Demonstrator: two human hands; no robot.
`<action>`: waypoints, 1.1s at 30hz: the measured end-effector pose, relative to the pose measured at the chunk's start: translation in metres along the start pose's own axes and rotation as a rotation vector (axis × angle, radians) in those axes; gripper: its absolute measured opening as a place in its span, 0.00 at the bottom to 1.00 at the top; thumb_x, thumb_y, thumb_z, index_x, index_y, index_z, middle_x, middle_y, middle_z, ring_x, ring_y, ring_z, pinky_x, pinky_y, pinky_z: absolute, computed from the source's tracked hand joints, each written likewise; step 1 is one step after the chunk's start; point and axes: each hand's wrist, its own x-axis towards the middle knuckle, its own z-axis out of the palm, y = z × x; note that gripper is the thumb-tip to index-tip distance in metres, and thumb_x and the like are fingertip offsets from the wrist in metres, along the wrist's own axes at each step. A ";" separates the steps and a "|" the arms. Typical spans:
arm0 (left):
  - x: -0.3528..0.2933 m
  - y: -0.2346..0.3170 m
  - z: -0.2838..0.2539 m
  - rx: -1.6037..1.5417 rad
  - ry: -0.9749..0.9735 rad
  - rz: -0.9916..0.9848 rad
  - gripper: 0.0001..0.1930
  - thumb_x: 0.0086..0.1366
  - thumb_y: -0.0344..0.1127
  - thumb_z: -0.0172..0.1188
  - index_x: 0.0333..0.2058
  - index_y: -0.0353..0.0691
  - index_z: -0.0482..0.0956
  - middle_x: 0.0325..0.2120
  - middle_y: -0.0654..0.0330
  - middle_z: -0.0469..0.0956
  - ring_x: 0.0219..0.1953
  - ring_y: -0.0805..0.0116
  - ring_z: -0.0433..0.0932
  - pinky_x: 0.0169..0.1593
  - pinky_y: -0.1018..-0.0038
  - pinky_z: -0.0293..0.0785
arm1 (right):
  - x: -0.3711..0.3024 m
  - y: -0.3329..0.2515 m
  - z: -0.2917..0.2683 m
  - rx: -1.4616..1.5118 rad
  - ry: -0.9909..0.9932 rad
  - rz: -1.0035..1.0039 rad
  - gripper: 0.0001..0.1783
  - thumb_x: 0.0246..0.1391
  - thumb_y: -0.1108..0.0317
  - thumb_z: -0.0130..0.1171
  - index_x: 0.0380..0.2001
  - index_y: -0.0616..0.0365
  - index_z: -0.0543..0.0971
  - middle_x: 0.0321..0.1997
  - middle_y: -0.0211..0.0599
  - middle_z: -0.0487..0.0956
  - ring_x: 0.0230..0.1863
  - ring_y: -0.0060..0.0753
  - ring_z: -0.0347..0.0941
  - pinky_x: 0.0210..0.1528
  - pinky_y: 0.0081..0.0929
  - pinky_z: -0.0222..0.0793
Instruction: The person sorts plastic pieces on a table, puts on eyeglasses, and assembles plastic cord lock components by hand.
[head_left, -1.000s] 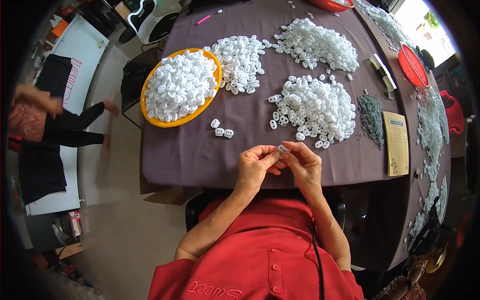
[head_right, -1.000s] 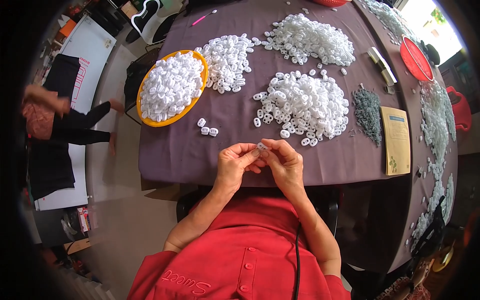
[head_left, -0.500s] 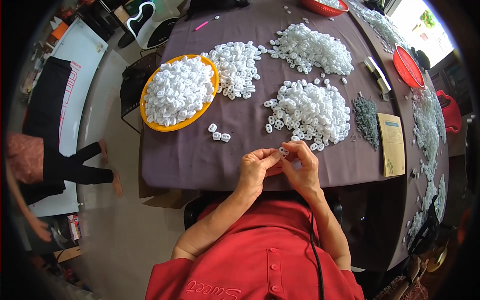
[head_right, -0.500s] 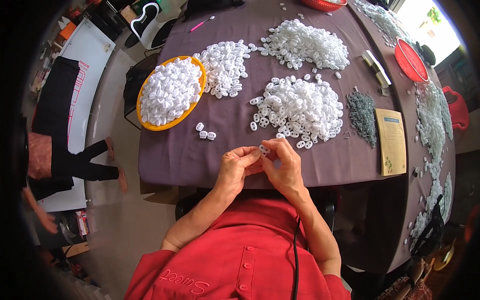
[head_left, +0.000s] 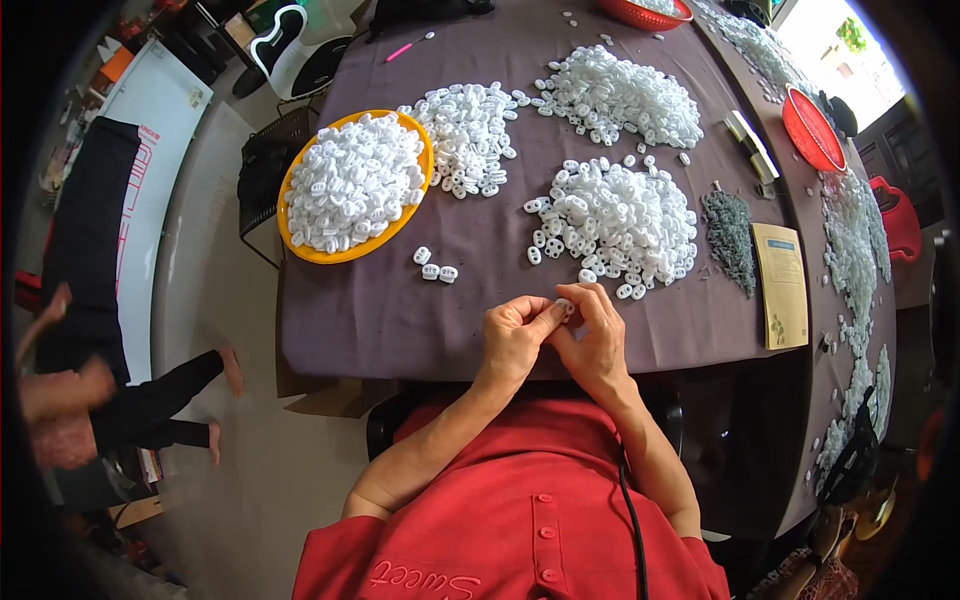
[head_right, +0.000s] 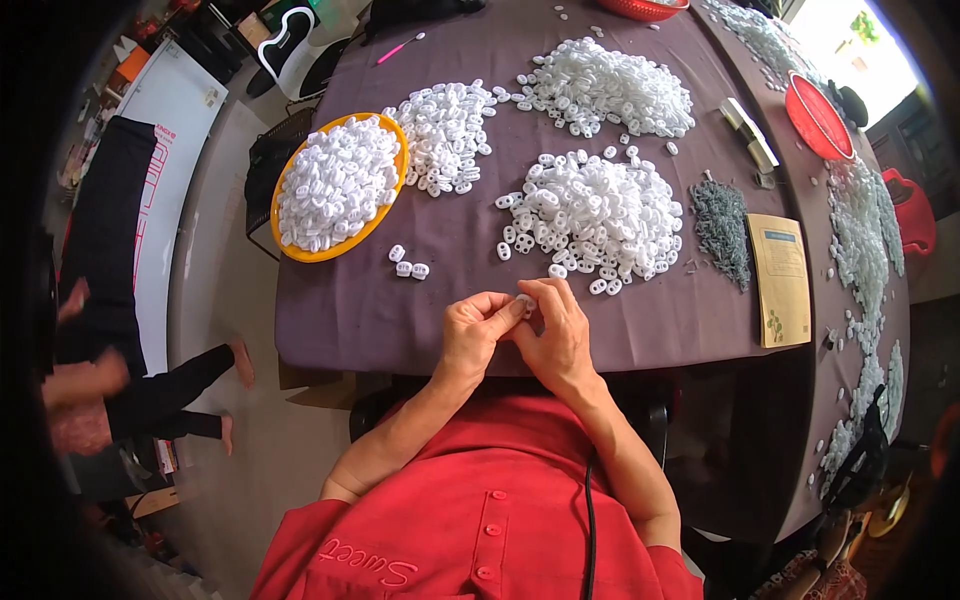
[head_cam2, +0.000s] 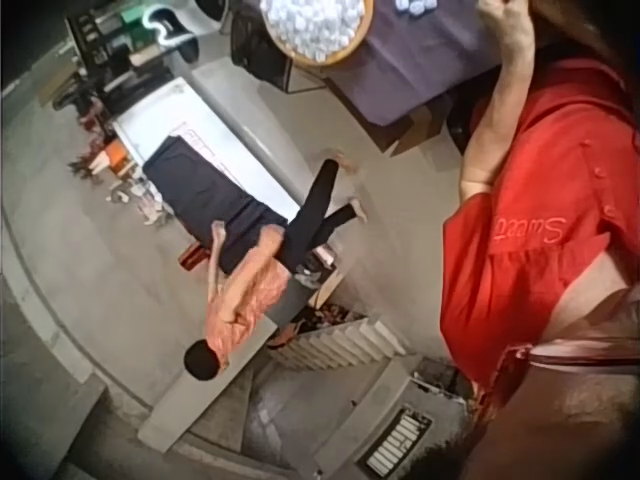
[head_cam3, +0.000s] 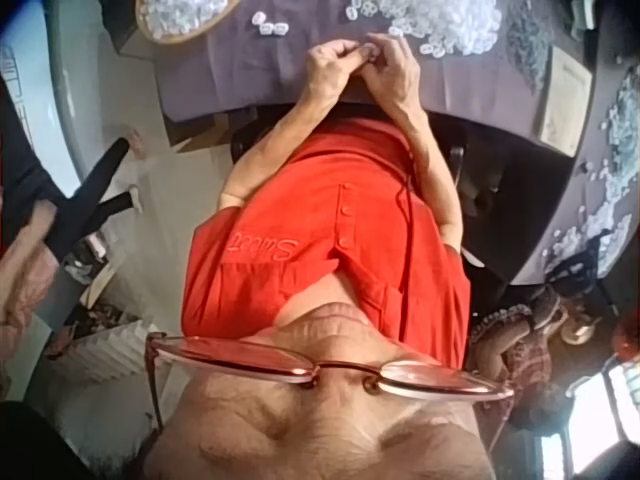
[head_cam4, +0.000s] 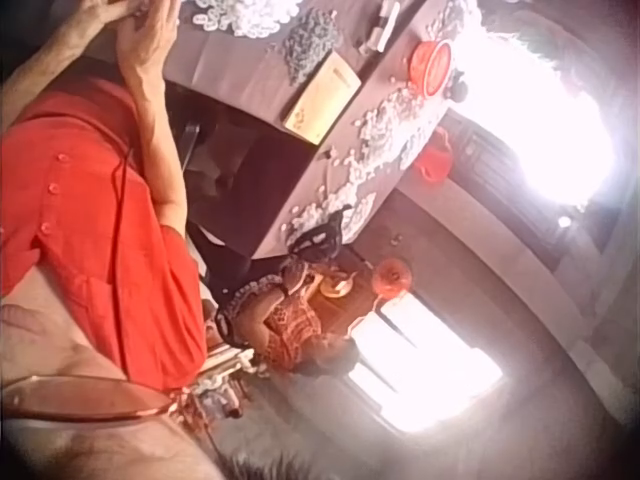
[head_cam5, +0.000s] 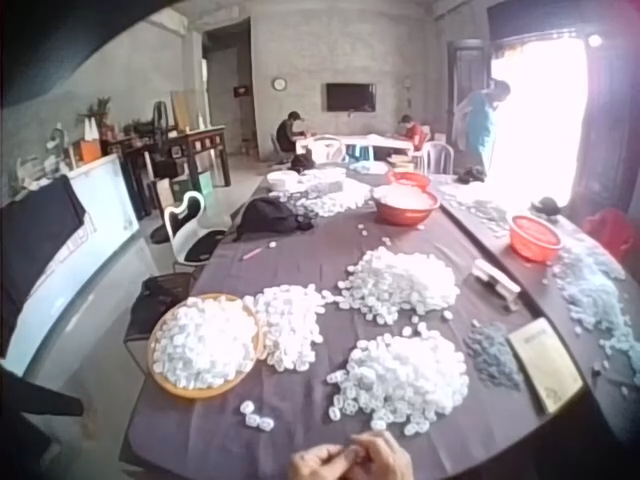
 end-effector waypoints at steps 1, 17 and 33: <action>0.000 0.000 -0.001 0.000 0.001 -0.002 0.06 0.61 0.29 0.59 0.32 0.30 0.79 0.27 0.62 0.79 0.28 0.81 0.75 0.34 0.85 0.73 | 0.000 0.002 -0.001 0.003 -0.021 0.003 0.17 0.39 0.81 0.60 0.37 0.62 0.75 0.33 0.37 0.75 0.26 0.28 0.72 0.29 0.23 0.69; 0.005 -0.005 -0.017 0.071 -0.134 -0.141 0.09 0.63 0.33 0.56 0.34 0.31 0.78 0.26 0.63 0.77 0.27 0.78 0.76 0.33 0.80 0.77 | -0.006 0.016 -0.007 -0.019 -0.116 -0.101 0.16 0.39 0.79 0.62 0.36 0.63 0.78 0.34 0.38 0.77 0.27 0.30 0.75 0.28 0.23 0.72; 0.009 0.000 -0.024 -0.067 -0.175 -0.326 0.07 0.61 0.31 0.58 0.31 0.32 0.79 0.27 0.60 0.78 0.29 0.73 0.78 0.36 0.75 0.80 | -0.004 0.024 -0.005 0.010 -0.116 -0.182 0.11 0.39 0.76 0.61 0.31 0.60 0.78 0.29 0.39 0.76 0.25 0.41 0.75 0.26 0.31 0.71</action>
